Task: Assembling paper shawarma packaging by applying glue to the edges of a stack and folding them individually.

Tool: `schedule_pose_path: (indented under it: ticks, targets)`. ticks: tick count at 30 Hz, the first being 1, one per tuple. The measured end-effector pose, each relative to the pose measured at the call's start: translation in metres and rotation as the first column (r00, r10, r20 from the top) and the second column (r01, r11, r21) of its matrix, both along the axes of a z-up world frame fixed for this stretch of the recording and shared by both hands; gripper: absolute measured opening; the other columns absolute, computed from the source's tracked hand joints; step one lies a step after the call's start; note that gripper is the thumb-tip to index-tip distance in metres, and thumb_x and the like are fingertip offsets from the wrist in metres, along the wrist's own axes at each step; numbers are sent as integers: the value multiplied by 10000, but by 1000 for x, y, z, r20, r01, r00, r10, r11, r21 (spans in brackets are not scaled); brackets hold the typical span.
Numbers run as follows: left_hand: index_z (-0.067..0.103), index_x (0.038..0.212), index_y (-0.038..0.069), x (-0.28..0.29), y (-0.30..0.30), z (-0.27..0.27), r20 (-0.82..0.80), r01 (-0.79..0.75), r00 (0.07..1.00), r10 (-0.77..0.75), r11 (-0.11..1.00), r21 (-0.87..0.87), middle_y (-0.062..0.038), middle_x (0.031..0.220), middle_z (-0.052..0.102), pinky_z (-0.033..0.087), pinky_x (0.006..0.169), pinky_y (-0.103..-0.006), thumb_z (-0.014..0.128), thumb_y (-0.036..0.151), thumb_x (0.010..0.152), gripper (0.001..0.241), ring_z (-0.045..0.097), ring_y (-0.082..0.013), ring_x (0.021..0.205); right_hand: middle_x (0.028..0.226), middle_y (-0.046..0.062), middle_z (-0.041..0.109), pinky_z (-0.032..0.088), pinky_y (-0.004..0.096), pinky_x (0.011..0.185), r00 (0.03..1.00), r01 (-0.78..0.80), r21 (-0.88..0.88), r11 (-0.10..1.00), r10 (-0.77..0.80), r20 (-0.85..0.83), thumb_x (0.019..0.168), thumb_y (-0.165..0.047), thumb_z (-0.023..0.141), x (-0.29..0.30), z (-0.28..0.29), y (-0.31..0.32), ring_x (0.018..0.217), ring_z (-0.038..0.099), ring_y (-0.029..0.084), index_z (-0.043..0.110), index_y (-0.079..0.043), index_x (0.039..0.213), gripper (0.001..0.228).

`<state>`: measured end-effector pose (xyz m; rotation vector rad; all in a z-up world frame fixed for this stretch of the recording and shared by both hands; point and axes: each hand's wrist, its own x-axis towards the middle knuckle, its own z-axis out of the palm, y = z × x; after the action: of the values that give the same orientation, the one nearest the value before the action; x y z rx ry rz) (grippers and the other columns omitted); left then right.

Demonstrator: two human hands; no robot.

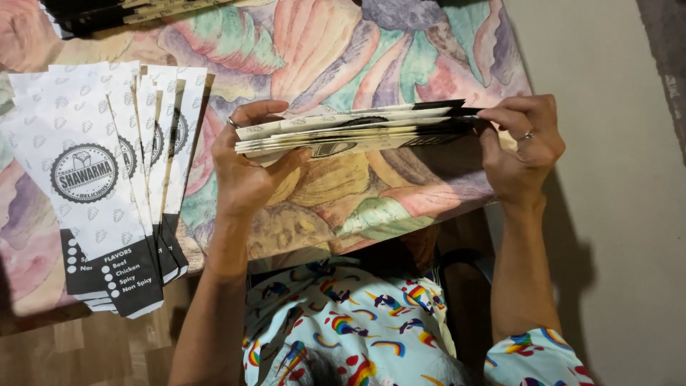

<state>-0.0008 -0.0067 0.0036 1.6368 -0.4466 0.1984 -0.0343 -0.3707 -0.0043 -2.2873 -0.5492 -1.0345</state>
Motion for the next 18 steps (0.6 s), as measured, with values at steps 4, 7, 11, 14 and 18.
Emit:
schedule_pose_path:
  ticks: [4, 7, 11, 14, 18]
  targets:
    - [539, 1319, 75, 0, 0, -1, -7, -12, 1000, 12, 999, 38, -111, 1319, 630, 637, 990, -328, 888, 26, 807, 622, 655, -239, 1206, 1010, 187, 658, 457, 439, 869, 999, 36, -58, 998, -38, -35, 940, 289, 676, -3, 17, 15, 949, 587, 365, 719, 84, 1042, 233]
    - [540, 1311, 49, 0, -3, 2, 15, -25, 1000, 24, 998, 51, -127, 1309, 640, 606, 1041, -341, 891, 17, 801, 619, 649, -249, 1225, 973, 198, 689, 457, 443, 863, 998, 55, -137, 989, -58, -22, 960, 279, 777, -3, 21, 19, 879, 639, 342, 702, 116, 1017, 188]
    - [675, 1212, 21, 2, -4, 3, -13, -105, 994, 104, 993, -53, -165, 1086, 699, 591, 888, -366, 949, -26, 704, 578, 645, -233, 992, 985, 196, 671, 558, 429, 825, 967, -14, 106, 994, 41, -250, 1034, 171, 697, -8, 25, 15, 901, 681, 367, 729, 46, 1142, 169]
    - [621, 1256, 38, 2, 1, -1, 42, -81, 996, 81, 997, 10, -148, 1197, 679, 588, 952, -347, 933, 18, 750, 595, 651, -240, 1102, 1113, 189, 630, 534, 391, 936, 941, 33, 227, 973, 46, -334, 1000, 185, 688, -11, 19, 7, 1000, 635, 308, 676, 54, 1240, 274]
    - [573, 1280, 38, 1, 2, 2, 96, -63, 994, 54, 994, 85, -141, 1262, 671, 600, 997, -329, 917, 76, 790, 599, 681, -248, 1161, 1433, 165, 407, 291, 393, 1326, 907, -121, 600, 791, 334, -258, 1012, 88, 617, -7, 6, 2, 1433, 397, 255, 309, -46, 1521, 610]
